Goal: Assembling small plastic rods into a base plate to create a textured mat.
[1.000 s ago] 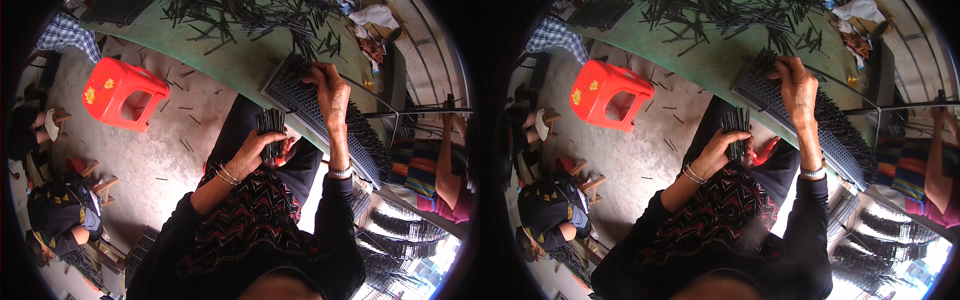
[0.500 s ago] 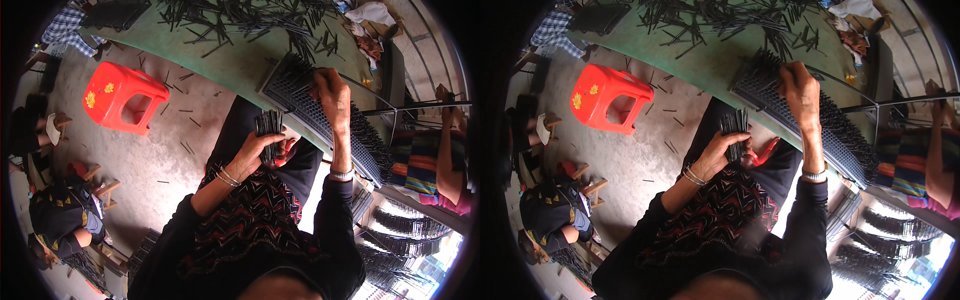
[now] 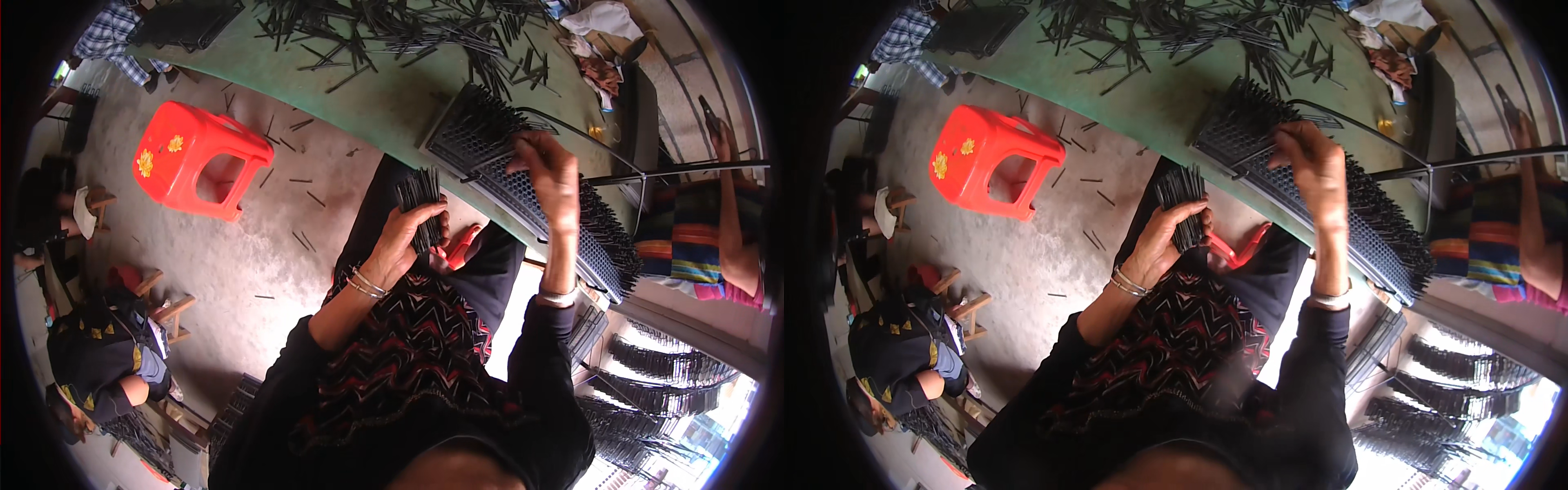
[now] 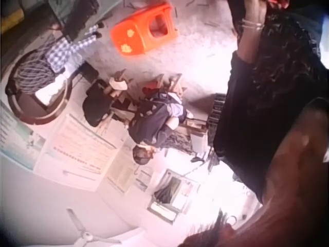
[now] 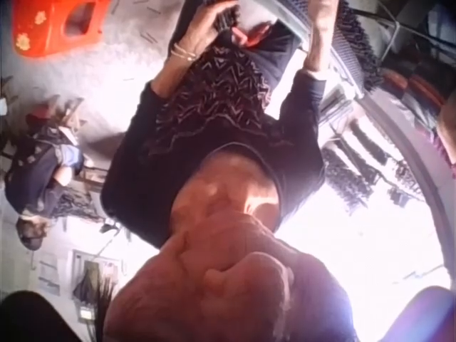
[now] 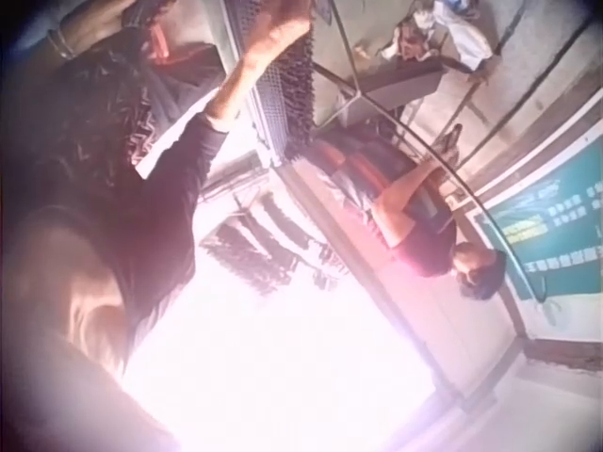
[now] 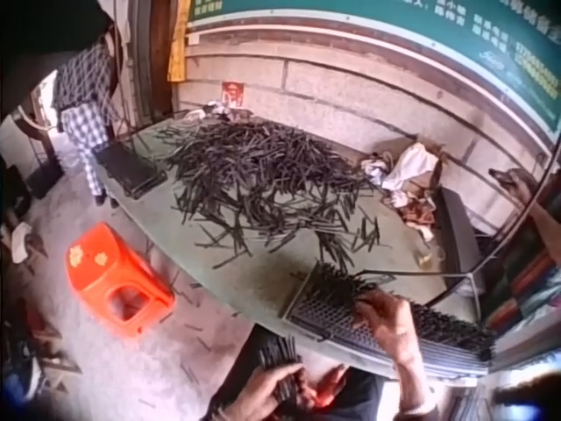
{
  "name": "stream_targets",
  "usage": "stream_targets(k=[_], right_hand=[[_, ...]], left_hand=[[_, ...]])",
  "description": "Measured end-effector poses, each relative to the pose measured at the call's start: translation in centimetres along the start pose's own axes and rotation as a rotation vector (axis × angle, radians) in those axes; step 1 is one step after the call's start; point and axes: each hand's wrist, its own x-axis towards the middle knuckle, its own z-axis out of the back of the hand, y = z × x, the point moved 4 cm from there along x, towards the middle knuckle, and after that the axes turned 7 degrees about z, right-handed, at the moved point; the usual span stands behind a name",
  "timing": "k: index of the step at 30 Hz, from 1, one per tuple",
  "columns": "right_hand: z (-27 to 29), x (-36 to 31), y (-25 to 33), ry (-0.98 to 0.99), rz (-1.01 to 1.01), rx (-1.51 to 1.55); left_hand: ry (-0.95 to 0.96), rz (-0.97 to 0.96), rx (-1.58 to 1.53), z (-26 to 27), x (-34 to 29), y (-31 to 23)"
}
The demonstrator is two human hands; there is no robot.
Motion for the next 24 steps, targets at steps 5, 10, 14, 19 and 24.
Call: stream_targets(k=[5, 10, 14, 19, 24], right_hand=[[0.2, -0.2, -0.8, -0.073, 0.018, 0.142], [-0.3, 0.5, -0.7, -0.144, 0.06, 0.035], [-1.5, 1.4, 0.5, -0.168, 0.168, -0.123], [-2.7, 2.6, 0.1, -0.131, 0.238, -0.298], [-2.4, 3.0, 0.3, -0.108, 0.264, -0.355]], left_hand=[[-0.004, -0.069, 0.049, 0.5, 0.6, 0.0], [0.046, -0.066, -0.003, -0.7, 0.2, 0.0], [0.042, -0.057, 0.011, -1.2, -0.3, 0.0], [0.082, -0.068, 0.04, -1.6, -0.5, -0.2], [0.066, -0.06, 0.008, -1.1, -0.1, 0.0]])
